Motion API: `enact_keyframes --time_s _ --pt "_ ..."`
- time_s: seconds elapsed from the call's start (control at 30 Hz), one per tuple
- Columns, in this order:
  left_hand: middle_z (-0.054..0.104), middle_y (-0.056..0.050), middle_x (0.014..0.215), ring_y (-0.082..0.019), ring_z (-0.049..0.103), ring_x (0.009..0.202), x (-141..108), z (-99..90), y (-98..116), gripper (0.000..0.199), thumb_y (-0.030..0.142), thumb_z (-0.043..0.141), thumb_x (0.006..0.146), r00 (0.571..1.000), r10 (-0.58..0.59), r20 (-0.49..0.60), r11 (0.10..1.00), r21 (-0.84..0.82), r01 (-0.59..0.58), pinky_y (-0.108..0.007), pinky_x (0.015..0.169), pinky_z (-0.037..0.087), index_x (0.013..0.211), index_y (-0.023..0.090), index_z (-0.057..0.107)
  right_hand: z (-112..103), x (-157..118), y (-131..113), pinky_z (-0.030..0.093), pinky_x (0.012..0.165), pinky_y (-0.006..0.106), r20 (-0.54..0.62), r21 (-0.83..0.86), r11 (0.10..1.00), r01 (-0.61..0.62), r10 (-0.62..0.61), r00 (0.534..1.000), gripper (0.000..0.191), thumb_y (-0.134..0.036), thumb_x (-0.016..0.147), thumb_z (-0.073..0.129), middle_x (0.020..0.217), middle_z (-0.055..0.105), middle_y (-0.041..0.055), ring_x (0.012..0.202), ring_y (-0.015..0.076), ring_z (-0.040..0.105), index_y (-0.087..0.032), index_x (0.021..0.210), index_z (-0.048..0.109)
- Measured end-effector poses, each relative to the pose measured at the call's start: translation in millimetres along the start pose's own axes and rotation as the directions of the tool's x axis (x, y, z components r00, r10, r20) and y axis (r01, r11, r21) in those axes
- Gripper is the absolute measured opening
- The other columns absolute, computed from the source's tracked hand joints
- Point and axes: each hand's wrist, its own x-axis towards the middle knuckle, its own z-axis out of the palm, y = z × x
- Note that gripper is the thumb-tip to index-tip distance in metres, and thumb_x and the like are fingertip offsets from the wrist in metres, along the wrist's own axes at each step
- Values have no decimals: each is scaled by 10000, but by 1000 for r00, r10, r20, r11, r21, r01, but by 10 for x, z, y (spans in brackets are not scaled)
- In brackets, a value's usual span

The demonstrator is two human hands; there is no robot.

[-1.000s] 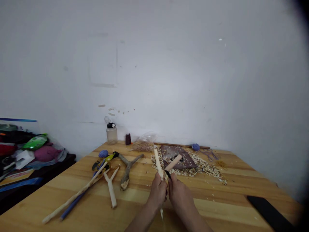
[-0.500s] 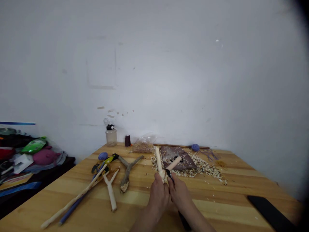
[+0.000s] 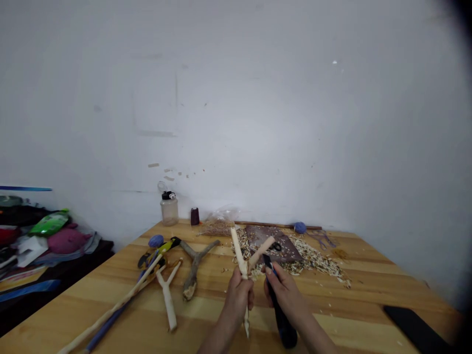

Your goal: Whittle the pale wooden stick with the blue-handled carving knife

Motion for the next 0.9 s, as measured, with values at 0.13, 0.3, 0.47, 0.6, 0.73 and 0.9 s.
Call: enact_keyframes --time_s 0.13,0.3,0.47,0.6,0.73,0.9 --pt "375 104 420 -66 321 315 -23 2 39 258 231 437 575 999 -39 2 998 -42 39 -165 322 223 831 210 412 -7 13 89 345 466 215 -9 -393 912 116 -129 992 349 -492 866 286 537 518 -27 467 123 500 -209 787 474" --pt "376 96 408 -68 323 315 -72 46 81 259 210 427 532 993 -109 40 988 -107 112 -164 328 200 790 216 405 23 -37 80 299 506 220 31 -722 679 130 -156 987 309 -365 896 266 700 646 35 606 158 594 -218 960 530" --pt "384 89 418 -71 333 331 -84 56 96 278 187 424 504 989 -140 47 979 -141 145 -165 335 197 781 216 414 35 -57 72 217 460 226 24 -839 531 115 -175 984 280 -349 904 282 672 655 18 542 144 584 -225 906 534" --pt "361 91 424 -66 326 334 -86 44 112 261 190 420 505 981 -184 68 972 -137 191 -161 333 177 765 215 410 31 -56 79 164 446 243 38 -884 450 125 -197 980 271 -334 913 271 705 660 10 516 133 579 -229 899 521" --pt "356 95 455 -55 308 330 -87 25 104 232 179 405 521 982 -172 73 984 -30 174 -157 326 178 750 216 391 24 -73 60 137 444 253 40 -915 385 121 -211 977 251 -307 916 268 753 660 5 517 118 579 -233 882 506" --pt "316 109 458 -57 279 319 -98 6 98 182 182 409 613 989 -134 57 977 174 123 -165 330 191 784 227 367 32 -94 70 128 444 261 45 -926 361 110 -185 982 242 -284 909 270 730 661 16 521 124 587 -228 899 505"
